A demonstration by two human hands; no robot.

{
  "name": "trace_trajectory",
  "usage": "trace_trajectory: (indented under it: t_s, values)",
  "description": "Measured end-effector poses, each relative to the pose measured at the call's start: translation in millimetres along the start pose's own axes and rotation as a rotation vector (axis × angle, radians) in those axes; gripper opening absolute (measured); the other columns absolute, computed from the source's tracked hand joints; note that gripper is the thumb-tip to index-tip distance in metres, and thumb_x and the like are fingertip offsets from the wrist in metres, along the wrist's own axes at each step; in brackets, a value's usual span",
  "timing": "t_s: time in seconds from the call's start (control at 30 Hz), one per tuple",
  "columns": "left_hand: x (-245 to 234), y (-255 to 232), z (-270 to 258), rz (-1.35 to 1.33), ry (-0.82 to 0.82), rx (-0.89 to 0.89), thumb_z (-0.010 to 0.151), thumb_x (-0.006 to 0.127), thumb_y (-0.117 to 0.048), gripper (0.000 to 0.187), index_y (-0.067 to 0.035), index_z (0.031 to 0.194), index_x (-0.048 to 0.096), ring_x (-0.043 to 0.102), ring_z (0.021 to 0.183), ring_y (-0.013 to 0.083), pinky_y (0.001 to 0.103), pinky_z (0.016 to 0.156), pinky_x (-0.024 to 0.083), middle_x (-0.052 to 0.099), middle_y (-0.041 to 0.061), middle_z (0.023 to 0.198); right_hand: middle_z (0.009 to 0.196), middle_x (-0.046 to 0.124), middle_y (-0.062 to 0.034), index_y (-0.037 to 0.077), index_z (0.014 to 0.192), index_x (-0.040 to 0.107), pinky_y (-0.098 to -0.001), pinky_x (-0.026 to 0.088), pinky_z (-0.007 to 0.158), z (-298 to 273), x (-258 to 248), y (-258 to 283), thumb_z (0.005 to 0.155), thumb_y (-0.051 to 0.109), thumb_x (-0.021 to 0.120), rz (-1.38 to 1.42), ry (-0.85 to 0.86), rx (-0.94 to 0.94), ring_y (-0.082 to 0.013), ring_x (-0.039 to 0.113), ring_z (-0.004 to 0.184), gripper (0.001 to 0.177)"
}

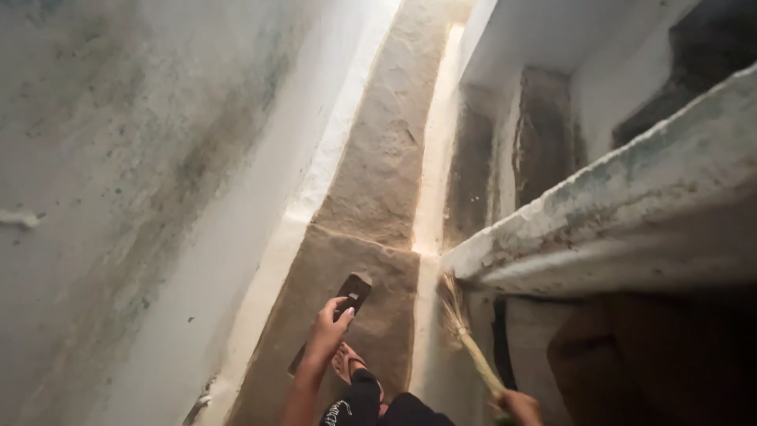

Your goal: Sweeping the floor and stairs of a narrow corridor using a broom and dustpan.

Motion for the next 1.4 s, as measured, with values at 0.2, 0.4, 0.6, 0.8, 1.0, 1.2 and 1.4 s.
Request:
trace_trajectory:
  t_s: [0.2, 0.4, 0.6, 0.8, 1.0, 1.2, 1.4]
  values:
    - [-10, -4, 10, -0.214, 0.058, 0.096, 0.091, 0.069, -0.024, 0.039, -0.006, 0.126, 0.066, 0.07, 0.077, 0.0129, 0.032, 0.069, 0.057, 0.077, 0.009, 0.092, 0.074, 0.058, -0.0092, -0.003, 0.087, 0.064, -0.0447, 0.049, 0.052, -28, 175, 25, 0.082, 0.002, 0.069, -0.016, -0.178, -0.256, -0.0266, 0.059, 0.063, 0.009]
    - [-18, 25, 30, -0.271, 0.028, -0.006, 0.092, 0.069, -0.023, 0.04, -0.006, 0.127, 0.067, 0.065, 0.072, 0.0137, 0.031, 0.062, 0.051, 0.076, 0.01, 0.091, 0.065, 0.051, -0.0158, -0.008, 0.075, 0.055, -0.041, 0.037, 0.042, 9, 191, 43, 0.08, -0.008, 0.064, -0.043, -0.029, -0.185, -0.0286, 0.051, 0.048, 0.01]
    - [-24, 42, 27, -0.324, -0.049, -0.03, 0.09, 0.071, -0.025, 0.039, -0.007, 0.125, 0.069, 0.067, 0.072, 0.0094, 0.029, 0.063, 0.054, 0.075, 0.005, 0.089, 0.076, 0.061, -0.0183, -0.015, 0.102, 0.064, -0.0345, 0.048, 0.047, -41, 106, 100, 0.087, -0.002, 0.056, 0.028, -0.048, -0.16, -0.0245, 0.057, 0.057, 0.022]
    - [-35, 39, 1, -0.317, -0.15, -0.119, 0.09, 0.071, -0.025, 0.037, -0.01, 0.124, 0.07, 0.066, 0.067, 0.013, 0.029, 0.063, 0.055, 0.075, 0.005, 0.083, 0.079, 0.063, -0.0133, -0.004, 0.097, 0.068, -0.0408, 0.047, 0.05, -10, 165, 129, 0.085, -0.001, 0.064, -0.229, -0.236, -0.247, -0.0249, 0.059, 0.062, 0.014]
    - [-31, 35, -33, -0.441, -0.304, -0.159, 0.091, 0.07, -0.025, 0.038, -0.01, 0.125, 0.069, 0.063, 0.069, 0.0129, 0.03, 0.064, 0.053, 0.073, 0.005, 0.086, 0.07, 0.056, -0.0129, -0.006, 0.083, 0.06, -0.0429, 0.044, 0.046, 51, 258, 153, 0.083, 0.001, 0.065, -0.363, 0.025, -0.285, -0.0287, 0.055, 0.057, 0.009]
    - [-24, -4, -98, -0.495, -0.423, -0.296, 0.094, 0.066, -0.032, 0.045, -0.013, 0.134, 0.061, 0.066, 0.077, 0.0122, 0.032, 0.073, 0.054, 0.074, 0.003, 0.097, 0.063, 0.055, -0.0064, -0.001, 0.08, 0.061, -0.032, 0.041, 0.046, 2, 283, 193, 0.082, 0.011, 0.066, -0.446, 0.512, -0.019, -0.0192, 0.051, 0.05, 0.014]
    - [8, -1, -140, -0.506, -0.676, -0.294, 0.093, 0.066, -0.032, 0.047, -0.009, 0.134, 0.066, 0.072, 0.08, 0.0154, 0.033, 0.074, 0.056, 0.078, 0.005, 0.096, 0.064, 0.062, -0.0089, -0.002, 0.076, 0.074, -0.0371, 0.041, 0.053, -78, 263, 214, 0.079, 0.006, 0.072, -1.203, 0.435, -0.298, -0.0205, 0.055, 0.055, 0.009]
Point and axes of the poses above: each hand's wrist, its own z-axis towards the middle knuckle, its own x-axis out of the palm, y = z × x, the point moved 5 cm from there along z, towards the middle knuckle
